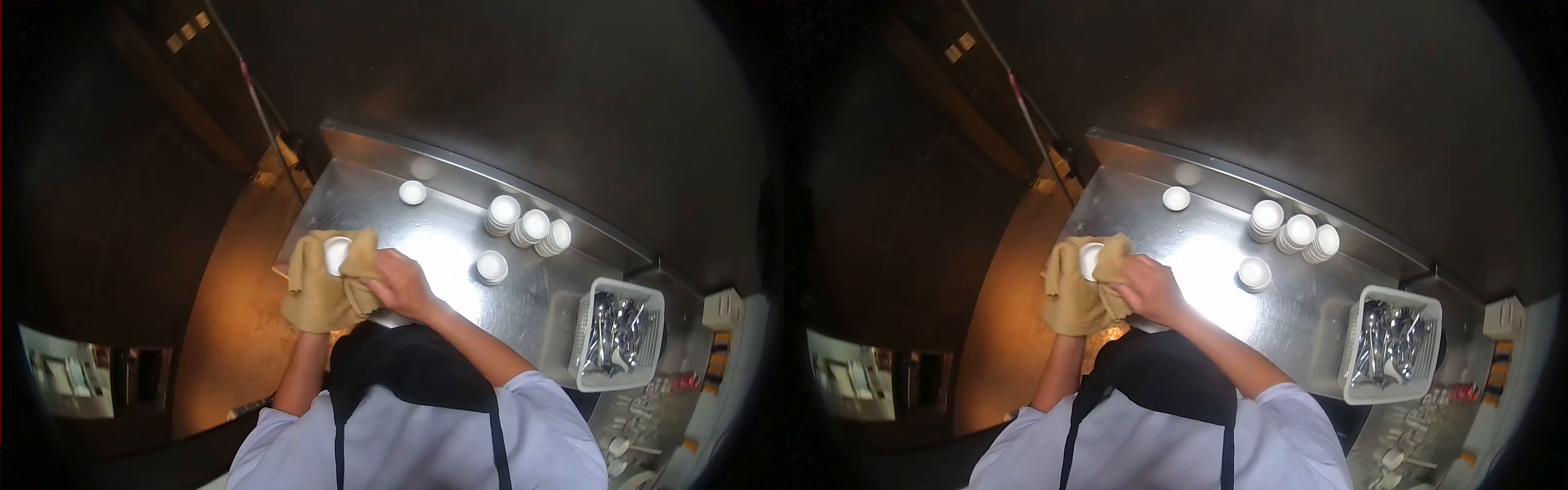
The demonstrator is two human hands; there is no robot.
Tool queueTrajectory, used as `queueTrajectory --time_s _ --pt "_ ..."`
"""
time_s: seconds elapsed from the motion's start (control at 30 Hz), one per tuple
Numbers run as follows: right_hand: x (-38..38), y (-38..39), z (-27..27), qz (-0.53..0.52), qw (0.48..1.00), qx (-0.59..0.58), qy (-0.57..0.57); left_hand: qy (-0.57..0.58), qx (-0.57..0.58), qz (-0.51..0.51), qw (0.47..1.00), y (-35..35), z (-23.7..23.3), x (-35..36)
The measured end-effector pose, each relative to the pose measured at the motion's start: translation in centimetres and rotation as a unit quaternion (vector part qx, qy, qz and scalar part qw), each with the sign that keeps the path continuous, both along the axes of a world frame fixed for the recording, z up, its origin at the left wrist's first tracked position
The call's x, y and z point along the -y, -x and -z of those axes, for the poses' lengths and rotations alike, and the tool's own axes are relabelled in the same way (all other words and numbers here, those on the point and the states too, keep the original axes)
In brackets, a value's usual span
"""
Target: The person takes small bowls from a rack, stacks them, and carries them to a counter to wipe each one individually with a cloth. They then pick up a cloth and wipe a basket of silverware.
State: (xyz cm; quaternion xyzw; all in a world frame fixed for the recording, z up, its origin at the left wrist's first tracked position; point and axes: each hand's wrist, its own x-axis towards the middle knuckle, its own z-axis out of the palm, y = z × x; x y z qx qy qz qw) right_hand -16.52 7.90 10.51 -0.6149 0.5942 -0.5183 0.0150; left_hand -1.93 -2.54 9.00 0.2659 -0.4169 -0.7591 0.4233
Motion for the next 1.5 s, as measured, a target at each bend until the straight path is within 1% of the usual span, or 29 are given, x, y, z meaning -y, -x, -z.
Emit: queueTrajectory --time_s 0.03,0.07,0.13,0.17,0.27,0.3,0.37,0.43,0.53,0.57,0.67,0.7,0.73,0.8,0.83,0.9,0.93,0.97,1.0,1.07,1.13,1.17,1.27,1.33,1.37,1.4,1.43,1.47,1.5 --pt "0.6 -0.1 -0.4 -0.001 0.994 -0.104 0.022 -0.007 -0.022 0.045 0.999 1.0 3.2 0.1" --pt "1.1 -0.3 0.3 0.027 0.992 -0.124 -0.004 -0.015 -0.043 0.091 0.995 1.9 4.7 0.2" --pt "2.3 -1.0 2.1 0.073 0.982 -0.163 -0.06 0.033 0.041 0.108 0.993 2.9 2.9 0.0" --pt "3.2 -1.3 2.3 0.106 0.981 -0.127 -0.098 0.058 0.079 0.11 0.989 3.2 2.3 0.3" --pt "5.2 -2.5 2.3 0.191 0.964 -0.003 -0.185 -0.063 0.077 0.121 0.988 1.7 4.1 1.5" --pt "6.1 -2.1 2.7 0.214 0.957 0.04 -0.193 0.078 0.29 0.17 0.939 2.0 2.1 2.0" --pt "7.3 -1.8 3.7 0.234 0.943 0.122 -0.204 0.272 0.416 0.16 0.853 1.8 1.8 3.5" --pt "7.6 -1.7 4.4 0.226 0.93 0.2 -0.212 0.343 0.415 0.116 0.835 0.9 2.7 6.0" --pt "7.3 -1.2 4.3 0.242 0.918 0.081 -0.304 0.414 0.442 0.093 0.79 -0.7 4.1 10.1" --pt "7.4 -1.4 5.0 0.274 0.933 0.034 -0.232 0.433 0.452 0.1 0.774 -0.9 4.5 11.2" --pt "9.5 -2.2 3.2 0.16 0.937 0.231 -0.208 0.498 0.46 0.136 0.723 -0.4 5.2 12.1" --pt "10.1 -2.4 2.1 0.12 0.917 0.285 -0.252 0.523 0.46 0.143 0.704 -0.1 5.3 12.1" --pt "10.6 -2.2 2.9 0.145 0.924 0.252 -0.248 0.553 0.462 0.138 0.679 0.3 5.4 12.2" --pt "11.6 -0.9 5.9 0.192 0.934 0.185 -0.237 0.622 0.475 0.109 0.612 0.8 5.6 12.5" --pt "11.7 -0.2 6.4 0.225 0.933 0.201 -0.195 0.661 0.49 0.086 0.562 0.8 5.7 12.9" --pt "12.3 4.3 12.5 0.313 0.882 0.289 -0.204 0.74 0.546 0.024 0.392 0.1 5.8 14.1" --pt "12.3 6.9 15.3 0.356 0.871 0.269 -0.206 0.758 0.576 0.013 0.306 -0.3 5.9 14.6" --pt "12.4 8.9 16.5 0.387 0.852 0.275 -0.221 0.763 0.599 0.018 0.243 -0.8 6.2 15.2" --pt "12.2 8.9 14.0 0.419 0.84 0.261 -0.225 0.765 0.619 0.022 0.177 -1.4 6.7 15.7" --pt "13.0 12.8 18.1 0.391 0.803 0.386 -0.232 0.661 0.607 0.043 0.439 -2.7 10.2 16.6" --pt "13.5 13.9 17.6 0.334 0.784 0.486 -0.195 0.563 0.573 0.064 0.593 -3.4 10.8 16.8" --pt "13.4 14.1 17.6 0.304 0.769 0.534 -0.176 0.536 0.562 0.077 0.626 -3.9 11.2 16.7" --pt "13.6 11.8 13.3 0.42 0.829 0.243 -0.278 0.475 0.593 0.104 0.642 -4.5 6.7 15.4" --pt "15.2 7.6 6.6 0.193 0.861 0.431 -0.186 0.492 0.556 0.072 0.666 -4.0 7.7 15.6" --pt "15.3 4.3 2.5 0.004 0.876 0.476 -0.081 0.514 0.493 0.037 0.7 -4.2 10.9 16.6" --pt "15.4 -0.8 -5.3 -0.107 0.894 0.435 -0.014 0.538 0.429 0.006 0.726 -4.3 14.1 17.5" --pt "14.5 -4.3 -12.1 -0.156 0.946 0.284 0.016 0.539 0.424 0.001 0.728 -4.0 13.7 17.0" --pt "15.1 -6.8 -15.2 -0.241 0.935 0.141 0.217 0.532 0.423 0.007 0.733 -3.3 12.4 16.2" --pt "14.2 -8.5 -18.0 -0.301 0.909 0.097 0.27 0.522 0.42 0.015 0.742 -2.5 11.2 15.1"
